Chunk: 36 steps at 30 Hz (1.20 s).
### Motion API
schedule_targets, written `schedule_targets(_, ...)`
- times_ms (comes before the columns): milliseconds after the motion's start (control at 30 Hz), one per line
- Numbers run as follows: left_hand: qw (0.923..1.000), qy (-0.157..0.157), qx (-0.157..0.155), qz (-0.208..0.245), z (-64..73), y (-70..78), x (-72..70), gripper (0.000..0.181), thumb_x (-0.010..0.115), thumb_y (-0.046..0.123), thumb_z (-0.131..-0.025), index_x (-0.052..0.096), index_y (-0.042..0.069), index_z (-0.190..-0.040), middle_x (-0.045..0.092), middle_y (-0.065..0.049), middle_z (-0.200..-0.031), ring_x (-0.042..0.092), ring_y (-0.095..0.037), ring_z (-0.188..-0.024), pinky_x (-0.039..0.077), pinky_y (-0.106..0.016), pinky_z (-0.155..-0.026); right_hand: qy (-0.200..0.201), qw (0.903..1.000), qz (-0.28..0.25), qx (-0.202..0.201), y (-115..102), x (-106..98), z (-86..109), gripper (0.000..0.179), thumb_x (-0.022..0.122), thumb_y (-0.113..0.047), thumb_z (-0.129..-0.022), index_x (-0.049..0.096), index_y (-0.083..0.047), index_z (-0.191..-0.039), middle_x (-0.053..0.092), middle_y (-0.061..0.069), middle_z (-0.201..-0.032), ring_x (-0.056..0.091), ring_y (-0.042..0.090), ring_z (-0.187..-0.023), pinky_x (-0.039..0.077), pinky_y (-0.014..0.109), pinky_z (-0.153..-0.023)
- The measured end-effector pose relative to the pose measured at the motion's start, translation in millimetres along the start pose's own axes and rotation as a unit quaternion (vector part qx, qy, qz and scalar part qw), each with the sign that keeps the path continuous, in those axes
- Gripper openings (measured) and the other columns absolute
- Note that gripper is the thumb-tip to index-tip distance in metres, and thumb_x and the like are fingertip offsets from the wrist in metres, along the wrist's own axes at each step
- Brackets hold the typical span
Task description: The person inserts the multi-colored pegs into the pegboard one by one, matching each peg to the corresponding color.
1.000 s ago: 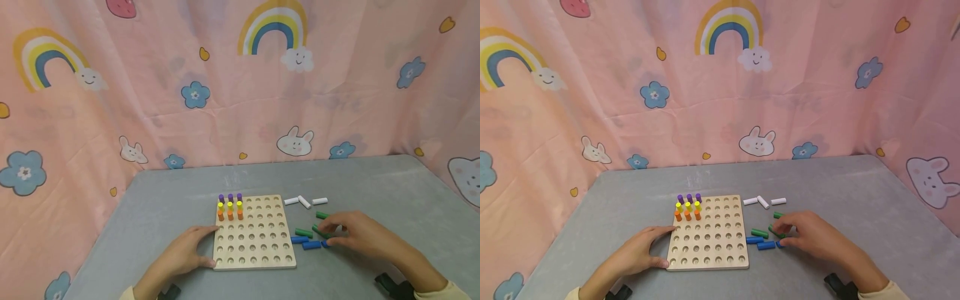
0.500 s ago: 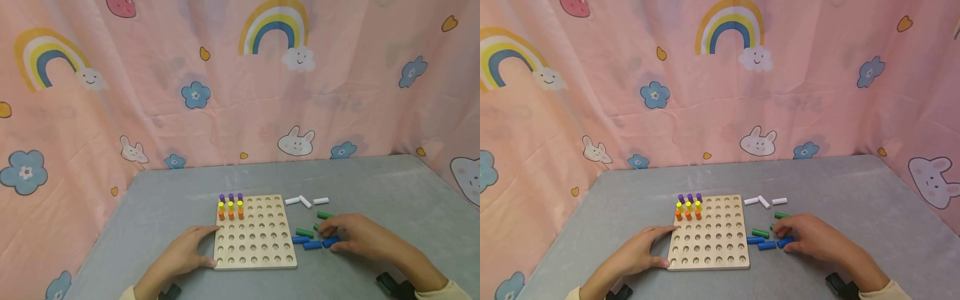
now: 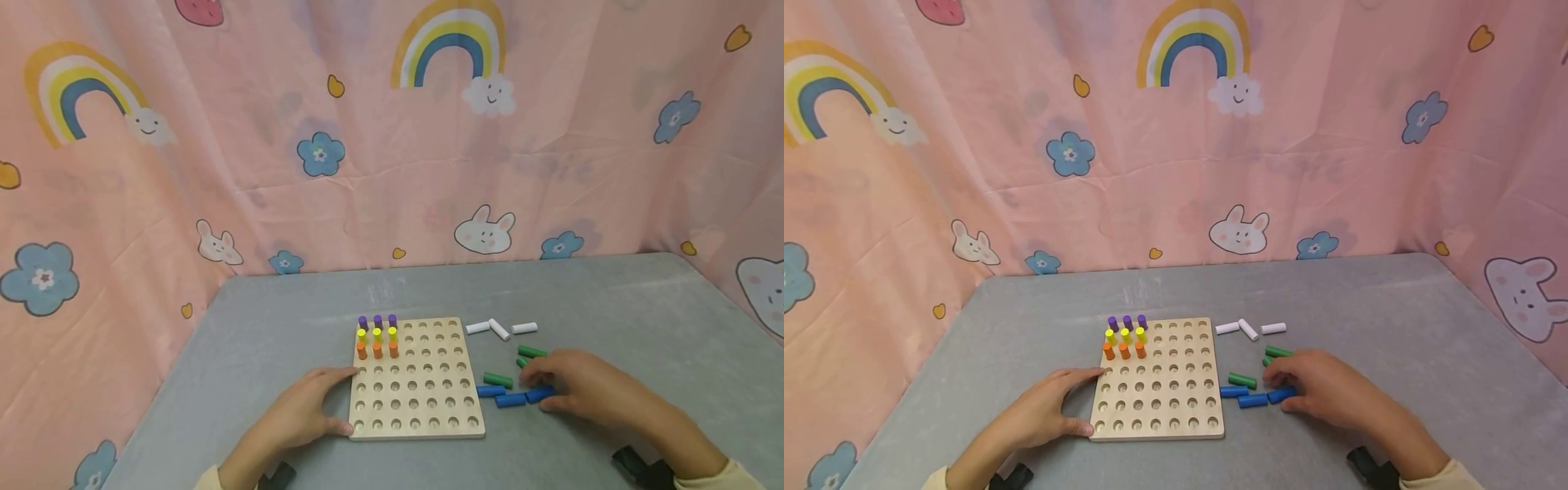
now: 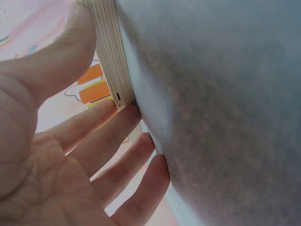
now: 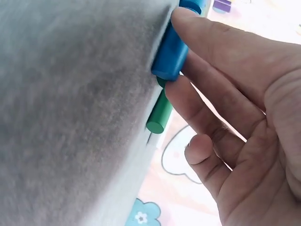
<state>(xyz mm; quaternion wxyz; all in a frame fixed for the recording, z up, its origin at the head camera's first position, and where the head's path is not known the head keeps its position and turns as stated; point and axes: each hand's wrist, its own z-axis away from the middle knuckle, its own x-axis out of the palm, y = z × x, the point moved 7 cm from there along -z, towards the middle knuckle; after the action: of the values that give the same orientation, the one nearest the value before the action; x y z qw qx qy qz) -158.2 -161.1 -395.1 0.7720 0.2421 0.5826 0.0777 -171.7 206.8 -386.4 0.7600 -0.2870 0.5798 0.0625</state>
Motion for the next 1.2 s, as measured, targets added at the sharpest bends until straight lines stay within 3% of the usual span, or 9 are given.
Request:
schedule_targets(400,1.0000,-0.002,0.004,0.001,-0.3,0.2,-0.7,0.088,0.091,0.039,-0.062,0.056,0.024,-0.141,0.058,-0.009,-0.142,0.051,-0.034,-0.135,0.043,-0.059,-0.109,-0.002,0.9997,-0.016,-0.017,-1.9,4.3,-2.5,0.028,0.081,-0.029,-0.081,0.070,-0.029,-0.106,0.067,-0.023,-0.098,0.061,-0.005,-0.087,0.056,0.026,-0.075)
schedule_targets(600,1.0000,-0.001,0.000,-0.001,-0.2,-0.2,-0.5,0.088,0.091,0.040,-0.061,0.056,0.025,-0.141,0.058,-0.008,-0.141,0.051,-0.034,-0.134,0.044,-0.059,-0.109,0.022,0.9987,-0.023,-0.039,-5.1,-0.6,-0.3,0.029,0.077,-0.029,-0.085,0.069,-0.027,-0.113,0.064,-0.023,-0.098,0.056,-0.007,-0.085,0.053,0.025,-0.071)
schedule_targets(767,1.0000,-0.001,0.000,-0.003,0.0,-0.3,-0.9,0.088,0.091,0.040,-0.061,0.056,0.025,-0.141,0.059,-0.008,-0.141,0.052,-0.033,-0.133,0.044,-0.059,-0.108,0.037,0.9979,-0.044,-0.031,-5.6,-4.8,1.3,0.031,0.074,-0.030,-0.088,0.067,-0.027,-0.119,0.065,-0.021,-0.101,0.056,-0.007,-0.087,0.053,0.024,-0.071)
schedule_targets(933,1.0000,-0.004,0.000,0.005,1.4,-2.0,-1.3,0.087,0.091,0.039,-0.062,0.056,0.023,-0.141,0.058,-0.008,-0.142,0.050,-0.034,-0.135,0.042,-0.059,-0.110,0.053,0.9970,-0.048,-0.029,-7.2,-8.5,0.0,0.027,0.073,-0.028,-0.089,0.068,-0.027,-0.116,0.068,-0.017,-0.107,0.063,-0.002,-0.092,0.056,0.024,-0.073)
schedule_targets(1200,1.0000,0.001,0.008,0.006,0.1,-0.8,-0.6,0.088,0.091,0.039,-0.061,0.056,0.025,-0.140,0.058,-0.008,-0.142,0.051,-0.033,-0.134,0.043,-0.060,-0.109,0.078,0.9964,-0.027,-0.019,-9.6,-19.3,0.0,0.020,0.074,-0.028,-0.088,0.070,-0.027,-0.108,0.069,-0.017,-0.101,0.063,-0.003,-0.087,0.056,0.024,-0.071)
